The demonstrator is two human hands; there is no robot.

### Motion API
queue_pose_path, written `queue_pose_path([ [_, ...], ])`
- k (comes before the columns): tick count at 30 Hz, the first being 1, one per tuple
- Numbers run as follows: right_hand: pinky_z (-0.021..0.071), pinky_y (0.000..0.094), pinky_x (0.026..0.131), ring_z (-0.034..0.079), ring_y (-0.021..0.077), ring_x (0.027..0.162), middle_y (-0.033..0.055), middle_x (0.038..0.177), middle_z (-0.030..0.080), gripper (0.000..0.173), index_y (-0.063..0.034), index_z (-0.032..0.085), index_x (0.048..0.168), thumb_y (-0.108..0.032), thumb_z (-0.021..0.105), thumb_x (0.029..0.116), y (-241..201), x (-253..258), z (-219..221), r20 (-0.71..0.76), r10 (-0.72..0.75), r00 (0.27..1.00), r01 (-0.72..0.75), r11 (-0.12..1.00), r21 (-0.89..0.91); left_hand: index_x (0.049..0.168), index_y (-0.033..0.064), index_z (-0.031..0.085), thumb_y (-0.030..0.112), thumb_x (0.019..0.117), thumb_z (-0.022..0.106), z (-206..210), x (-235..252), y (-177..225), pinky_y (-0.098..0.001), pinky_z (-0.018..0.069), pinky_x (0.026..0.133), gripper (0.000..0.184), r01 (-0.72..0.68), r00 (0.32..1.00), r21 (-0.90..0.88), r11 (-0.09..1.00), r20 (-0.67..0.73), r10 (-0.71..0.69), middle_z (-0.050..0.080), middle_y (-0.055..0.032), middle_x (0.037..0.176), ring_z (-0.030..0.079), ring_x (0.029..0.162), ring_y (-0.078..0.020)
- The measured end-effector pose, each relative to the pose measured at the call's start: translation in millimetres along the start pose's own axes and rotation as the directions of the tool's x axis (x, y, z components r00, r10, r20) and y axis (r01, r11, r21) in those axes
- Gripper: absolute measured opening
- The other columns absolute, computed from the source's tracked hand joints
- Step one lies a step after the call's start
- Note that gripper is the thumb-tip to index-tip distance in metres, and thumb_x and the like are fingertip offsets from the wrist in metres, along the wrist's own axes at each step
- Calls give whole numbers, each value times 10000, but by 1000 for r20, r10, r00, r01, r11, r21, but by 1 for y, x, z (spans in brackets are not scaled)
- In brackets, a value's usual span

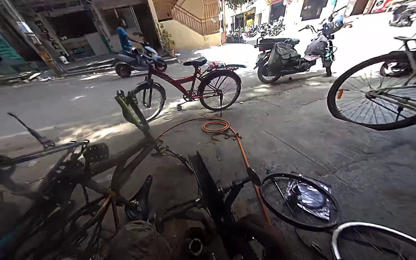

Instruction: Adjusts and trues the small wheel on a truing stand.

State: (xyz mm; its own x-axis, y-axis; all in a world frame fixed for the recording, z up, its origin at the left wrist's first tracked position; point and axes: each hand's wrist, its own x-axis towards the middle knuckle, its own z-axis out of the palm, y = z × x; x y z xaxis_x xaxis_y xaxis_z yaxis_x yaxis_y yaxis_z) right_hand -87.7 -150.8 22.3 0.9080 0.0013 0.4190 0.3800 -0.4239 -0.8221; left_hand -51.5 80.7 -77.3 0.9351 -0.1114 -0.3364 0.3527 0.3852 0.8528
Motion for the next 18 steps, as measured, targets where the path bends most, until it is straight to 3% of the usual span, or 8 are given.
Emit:
queue_pose_path([
  [2, 586, 299, 768, 681, 130, 881, 52, 954, 717, 168, -107, 761, 1001, -239, 664, 963, 10, -6, -3, 28, -36, 999, 37, 999, -38, 1179, 9, 613, 257, 1059, 324, 0, 3, 1, -318, 590, 614, 398, 13, 999, 185, 983, -36, -6, 702, -78, 924, 686, 764, -158],
  [4, 587, 309, 799, 678, 113, 933, 8, 1005, 718, 160, -169, 777, 1025, -255, 668, 945, 26, -22, -12, 189, 46, 981, -23, 992, -125, 1182, 19, 650, 258, 1066, 470, -3, 6, 6, -265, 538, 546, 321, 47, 999, 482, 875, -5, -52, 684, -52, 864, 641, 669, -121],
  [7, 579, 408, 868, 666, 159, 1018, 0, 1084, 698, 178, -203, 786, 1053, -271, 682, 926, 51, -46, -26, 349, 240, 906, -140, 947, -288, 1236, 36, 648, 268, 1036, 582, -5, 5, 4, -310, 566, 633, 313, 59, 988, 757, 651, 50, -147, 694, -70, 1004, 653, 724, -135],
  [9, 595, 387, 775, 677, 136, 906, -10, 1045, 703, 211, -187, 766, 1077, -288, 704, 903, 64, -52, -32, 300, 307, 903, -220, 931, -290, 1253, 48, 648, 310, 1023, 599, -5, 6, 1, -335, 589, 715, 352, 54, 972, 806, 589, 93, -216, 699, -69, 1079, 671, 781, -138],
  [12, 581, 389, 669, 657, 158, 789, 19, 1022, 689, 270, -134, 746, 1135, -260, 697, 901, 72, -52, -37, 197, 349, 916, -276, 905, -324, 1201, 75, 667, 344, 1019, 605, -5, 7, 1, -321, 573, 664, 330, 90, 943, 808, 583, 120, -311, 702, -41, 992, 650, 720, -122],
  [18, 594, 372, 674, 663, 139, 802, -1, 1018, 684, 258, -161, 742, 1123, -286, 666, 911, 80, -51, -36, 156, 328, 932, -251, 892, -376, 1116, 75, 684, 304, 1009, 606, -7, 6, 8, -248, 534, 559, 265, 61, 914, 789, 611, 202, -353, 683, 21, 835, 598, 595, -72],
])
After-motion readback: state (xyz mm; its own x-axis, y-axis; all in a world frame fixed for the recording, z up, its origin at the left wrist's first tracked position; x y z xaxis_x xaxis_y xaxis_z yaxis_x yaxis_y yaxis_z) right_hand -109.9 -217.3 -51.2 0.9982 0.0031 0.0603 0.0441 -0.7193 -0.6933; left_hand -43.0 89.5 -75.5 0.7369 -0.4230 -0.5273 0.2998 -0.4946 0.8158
